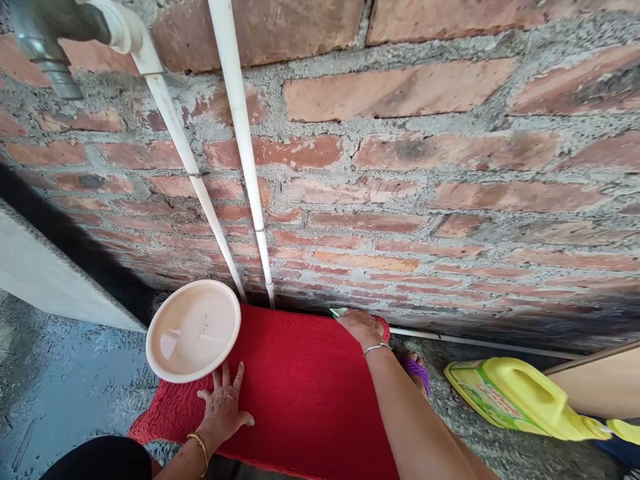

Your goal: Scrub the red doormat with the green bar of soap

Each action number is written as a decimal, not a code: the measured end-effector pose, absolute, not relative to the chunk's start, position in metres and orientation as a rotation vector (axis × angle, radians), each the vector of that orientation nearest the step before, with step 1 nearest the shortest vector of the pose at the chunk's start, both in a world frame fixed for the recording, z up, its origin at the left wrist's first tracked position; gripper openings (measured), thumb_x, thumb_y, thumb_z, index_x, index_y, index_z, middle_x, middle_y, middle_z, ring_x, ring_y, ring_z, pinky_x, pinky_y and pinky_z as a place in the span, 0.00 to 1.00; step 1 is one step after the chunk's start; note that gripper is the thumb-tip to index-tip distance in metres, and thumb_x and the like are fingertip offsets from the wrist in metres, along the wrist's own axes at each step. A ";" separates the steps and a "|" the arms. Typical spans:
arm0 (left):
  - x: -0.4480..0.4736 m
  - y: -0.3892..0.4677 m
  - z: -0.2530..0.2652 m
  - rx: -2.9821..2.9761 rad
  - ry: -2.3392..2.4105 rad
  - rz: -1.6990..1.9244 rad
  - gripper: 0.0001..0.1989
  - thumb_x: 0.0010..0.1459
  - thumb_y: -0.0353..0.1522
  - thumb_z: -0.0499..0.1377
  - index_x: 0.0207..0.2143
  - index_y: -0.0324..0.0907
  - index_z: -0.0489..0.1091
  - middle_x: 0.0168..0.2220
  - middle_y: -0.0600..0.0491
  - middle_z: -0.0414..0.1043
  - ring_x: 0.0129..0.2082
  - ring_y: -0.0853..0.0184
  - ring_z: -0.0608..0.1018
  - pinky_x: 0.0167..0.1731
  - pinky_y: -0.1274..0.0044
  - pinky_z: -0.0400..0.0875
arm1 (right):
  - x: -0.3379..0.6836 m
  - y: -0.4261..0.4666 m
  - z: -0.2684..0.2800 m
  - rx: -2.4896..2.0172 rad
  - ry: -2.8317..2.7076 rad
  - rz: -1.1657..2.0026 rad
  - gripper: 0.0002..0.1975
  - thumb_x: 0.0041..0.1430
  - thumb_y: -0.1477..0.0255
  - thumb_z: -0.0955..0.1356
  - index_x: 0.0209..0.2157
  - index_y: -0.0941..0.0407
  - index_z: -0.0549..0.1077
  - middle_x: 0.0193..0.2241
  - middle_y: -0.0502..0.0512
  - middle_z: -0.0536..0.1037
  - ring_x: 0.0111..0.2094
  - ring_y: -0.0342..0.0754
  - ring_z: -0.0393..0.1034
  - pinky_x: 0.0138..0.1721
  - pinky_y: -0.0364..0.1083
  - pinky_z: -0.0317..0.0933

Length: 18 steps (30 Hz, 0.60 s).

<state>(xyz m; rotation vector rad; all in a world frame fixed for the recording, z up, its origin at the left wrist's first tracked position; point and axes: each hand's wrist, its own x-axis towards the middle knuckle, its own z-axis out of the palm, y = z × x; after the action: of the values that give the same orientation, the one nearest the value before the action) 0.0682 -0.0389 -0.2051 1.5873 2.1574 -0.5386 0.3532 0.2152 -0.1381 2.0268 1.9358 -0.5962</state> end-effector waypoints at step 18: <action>0.068 -0.037 -0.199 1.583 2.180 -0.519 0.57 0.44 0.58 0.66 0.71 0.57 0.42 0.73 0.39 0.48 0.69 0.32 0.52 0.49 0.43 0.68 | 0.145 0.113 -0.163 1.736 2.426 -0.682 0.21 0.60 0.62 0.68 0.55 0.47 0.74 0.52 0.60 0.72 0.51 0.55 0.68 0.51 0.50 0.59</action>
<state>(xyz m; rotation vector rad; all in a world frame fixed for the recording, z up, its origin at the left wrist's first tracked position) 0.0675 -0.0368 -0.1993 1.5830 2.1800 -0.5194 0.1447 0.1127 -0.1632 1.7358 2.4264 -0.6824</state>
